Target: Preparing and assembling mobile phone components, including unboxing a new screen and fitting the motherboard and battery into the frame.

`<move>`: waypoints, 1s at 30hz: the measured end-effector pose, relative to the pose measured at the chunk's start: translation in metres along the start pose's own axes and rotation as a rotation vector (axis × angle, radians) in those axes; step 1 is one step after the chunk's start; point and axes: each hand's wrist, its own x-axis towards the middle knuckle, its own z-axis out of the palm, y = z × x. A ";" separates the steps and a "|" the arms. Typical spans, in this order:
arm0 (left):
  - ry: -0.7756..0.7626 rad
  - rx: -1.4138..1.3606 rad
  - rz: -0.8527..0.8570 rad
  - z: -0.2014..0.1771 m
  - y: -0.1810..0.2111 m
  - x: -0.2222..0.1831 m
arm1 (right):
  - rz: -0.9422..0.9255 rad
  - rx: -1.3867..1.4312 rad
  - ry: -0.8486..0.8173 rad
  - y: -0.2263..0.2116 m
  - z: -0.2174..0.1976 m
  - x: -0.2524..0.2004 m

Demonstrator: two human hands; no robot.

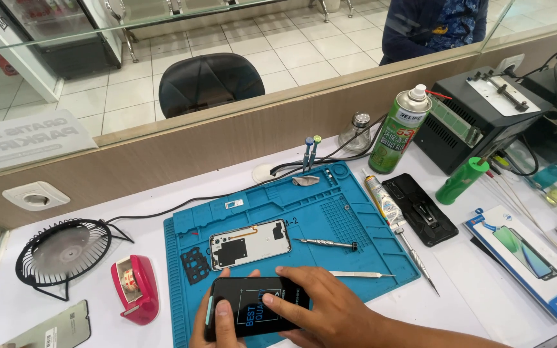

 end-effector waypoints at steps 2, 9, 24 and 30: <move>-0.009 0.026 -0.012 -0.001 -0.001 0.001 | -0.008 0.000 0.018 -0.001 -0.002 0.001; -0.013 -0.084 0.060 0.000 -0.008 0.004 | -0.046 0.008 0.024 0.000 -0.005 0.004; -0.056 0.079 -0.124 -0.001 0.017 0.003 | -0.023 0.064 0.011 0.001 -0.011 0.008; -0.030 0.120 -0.095 -0.005 0.005 0.016 | 0.211 0.174 0.480 0.026 -0.080 -0.012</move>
